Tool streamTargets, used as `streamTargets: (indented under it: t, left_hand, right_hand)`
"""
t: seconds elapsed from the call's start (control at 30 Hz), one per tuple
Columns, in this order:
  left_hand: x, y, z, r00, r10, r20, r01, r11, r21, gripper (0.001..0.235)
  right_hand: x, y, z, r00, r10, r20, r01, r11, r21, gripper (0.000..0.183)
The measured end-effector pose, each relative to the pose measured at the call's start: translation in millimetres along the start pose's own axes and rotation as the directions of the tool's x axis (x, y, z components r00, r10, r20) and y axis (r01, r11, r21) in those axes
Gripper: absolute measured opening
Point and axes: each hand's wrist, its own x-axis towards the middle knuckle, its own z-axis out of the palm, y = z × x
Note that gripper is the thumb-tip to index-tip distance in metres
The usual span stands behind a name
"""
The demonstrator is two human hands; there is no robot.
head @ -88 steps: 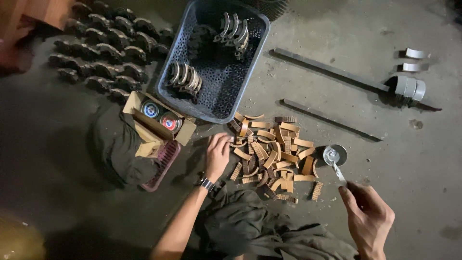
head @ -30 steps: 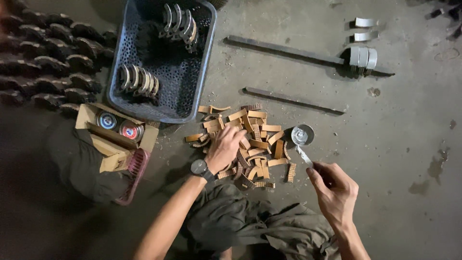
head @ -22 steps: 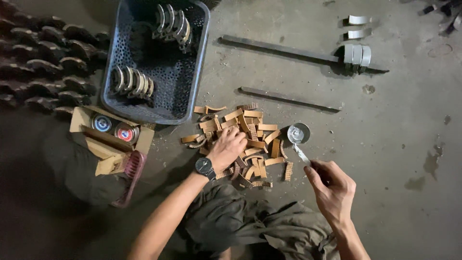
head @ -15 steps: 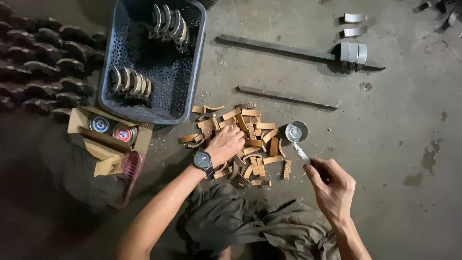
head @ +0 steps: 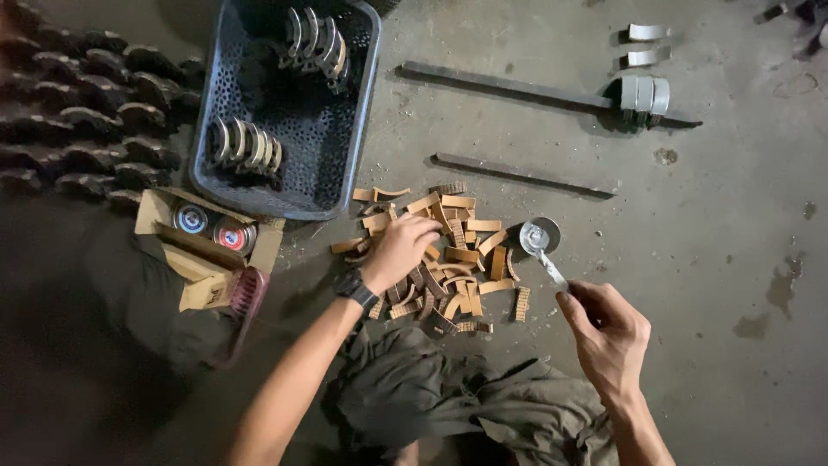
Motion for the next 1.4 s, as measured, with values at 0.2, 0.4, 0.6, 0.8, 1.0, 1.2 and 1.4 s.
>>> streamTargets:
  t: [0.2, 0.4, 0.6, 0.8, 1.0, 1.2, 1.4]
  left_hand:
    - [10.6, 15.9, 32.6, 0.905, 0.426, 0.026, -0.399, 0.823, 0.405, 0.017]
    - [5.5, 4.7, 62.0, 0.922, 0.304, 0.242, -0.384, 0.8, 0.46, 0.011]
    - [23.1, 5.5, 1.4, 0.918, 0.387, -0.084, -0.347, 0.889, 0.298, 0.036]
    - [35.8, 13.7, -32.7, 0.963, 0.178, -0.201, -0.11, 0.944, 0.312, 0.042]
    - [36.1, -13.2, 17.5, 1.0, 0.025, 0.002, -0.022, 0.865, 0.502, 0.015]
    - [5.7, 10.9, 47.6, 0.984, 0.177, 0.002, -0.164, 0.904, 0.396, 0.007]
    - [-2.0, -6.7, 63.5, 0.925, 0.294, -0.239, -0.257, 0.951, 0.174, 0.013]
  right_hand:
    - [-2.6, -0.9, -0.1, 0.999, -0.012, -0.039, 0.013, 1.0, 0.012, 0.02]
    - [-1.2, 1.2, -1.3, 1.0, 0.008, -0.001, -0.007, 0.999, 0.036, 0.022]
    - [-1.9, 2.9, 0.8, 0.999, 0.018, -0.028, -0.019, 1.0, -0.006, 0.021]
    - [2.1, 2.9, 1.4, 1.0, -0.003, -0.004, 0.003, 0.999, 0.052, 0.021]
    - [-1.7, 1.1, 5.4, 0.999, 0.041, -0.012, -0.041, 0.999, -0.019, 0.022]
    - [1.3, 3.7, 4.5, 0.999, 0.031, 0.013, -0.03, 0.999, -0.015, 0.019]
    - [2.1, 0.2, 5.2, 0.999, 0.053, -0.009, -0.054, 0.996, -0.078, 0.022]
